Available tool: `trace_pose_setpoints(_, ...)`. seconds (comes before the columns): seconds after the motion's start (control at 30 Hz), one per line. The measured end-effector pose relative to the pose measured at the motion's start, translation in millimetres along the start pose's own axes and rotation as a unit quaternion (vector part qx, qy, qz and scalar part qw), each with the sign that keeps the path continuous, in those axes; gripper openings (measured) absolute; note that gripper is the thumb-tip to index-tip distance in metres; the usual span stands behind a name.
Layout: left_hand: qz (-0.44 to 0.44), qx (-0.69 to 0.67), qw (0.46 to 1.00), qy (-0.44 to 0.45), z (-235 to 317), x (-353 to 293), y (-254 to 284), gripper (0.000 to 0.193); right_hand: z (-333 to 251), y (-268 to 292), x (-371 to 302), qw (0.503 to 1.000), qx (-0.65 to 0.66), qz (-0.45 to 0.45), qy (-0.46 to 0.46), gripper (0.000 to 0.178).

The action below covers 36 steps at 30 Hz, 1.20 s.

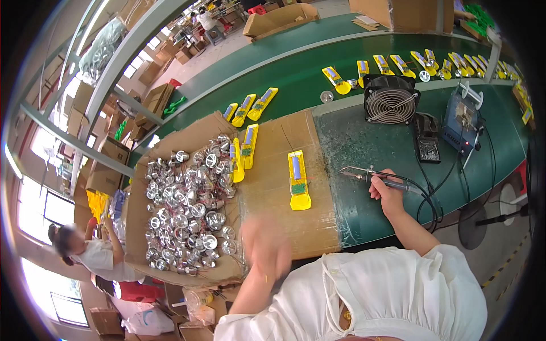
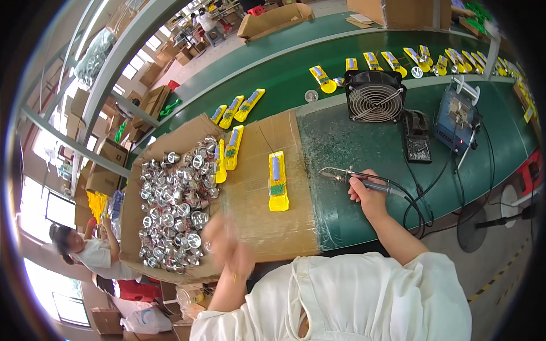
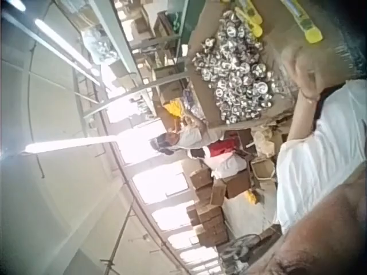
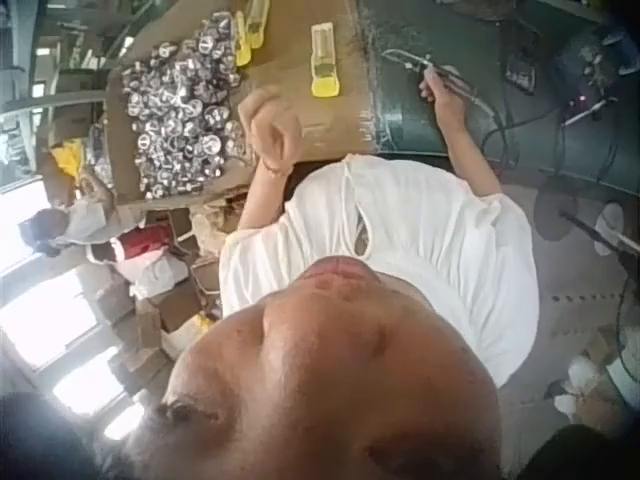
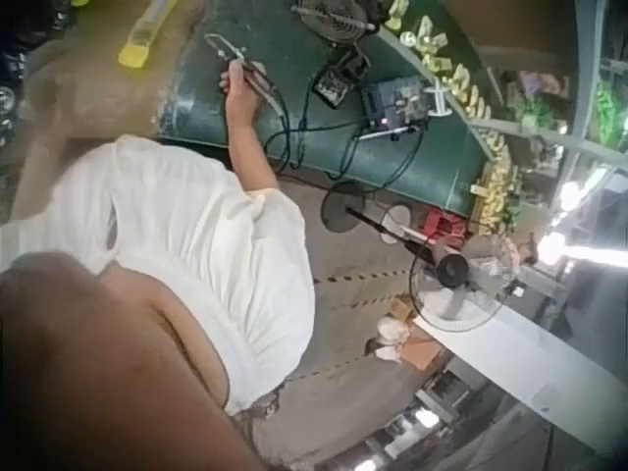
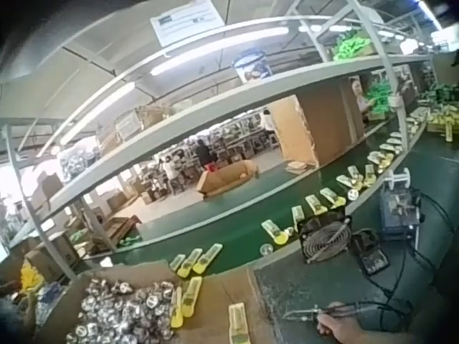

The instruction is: Soldering wires and circuit boards into plastic flashlight housings on an assembly line.

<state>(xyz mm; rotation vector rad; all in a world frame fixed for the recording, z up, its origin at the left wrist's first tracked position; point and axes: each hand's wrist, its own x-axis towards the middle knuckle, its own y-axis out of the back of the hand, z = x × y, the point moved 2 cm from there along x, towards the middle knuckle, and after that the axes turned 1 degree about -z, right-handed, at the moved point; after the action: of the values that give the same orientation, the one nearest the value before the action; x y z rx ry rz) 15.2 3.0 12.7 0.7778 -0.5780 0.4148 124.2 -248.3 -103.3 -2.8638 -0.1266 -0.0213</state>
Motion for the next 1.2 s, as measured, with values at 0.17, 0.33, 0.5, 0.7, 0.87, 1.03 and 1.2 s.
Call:
trace_pose_setpoints(0.17, -0.156, 0.164, 0.974, -0.001, -50, 3, -66, 0.061, -6, -6, -6, 1.0, -0.016, -0.011, -0.002, 0.016)
trace_pose_setpoints(0.33, -0.143, 0.139, 0.98, 0.028, -66, 1, -89, 0.041, -1, -10, -2, 0.999, -0.049, 0.006, 0.009, 0.013)
trace_pose_setpoints(0.5, -0.125, 0.136, 0.98, 0.068, -46, -15, -64, 0.05, 0, -6, 0, 0.998, -0.053, 0.015, 0.003, 0.014)
trace_pose_setpoints(0.7, 0.154, 0.454, 0.835, 0.271, -149, 42, 81, 0.077, 0, -5, 2, 0.999, -0.051, 0.001, -0.002, 0.016)
trace_pose_setpoints(0.87, -0.002, 0.445, 0.763, 0.469, -189, 44, 138, 0.064, 1, -7, 2, 0.998, -0.068, -0.014, -0.009, 0.018)
trace_pose_setpoints(1.03, 0.094, 0.406, 0.882, 0.221, -141, 9, 73, 0.033, 0, -5, -2, 0.998, -0.057, -0.003, 0.008, 0.017)
trace_pose_setpoints(1.2, 0.049, 0.401, 0.905, 0.134, -130, -19, 43, 0.036, -2, -9, -1, 0.998, -0.063, -0.024, -0.005, 0.018)
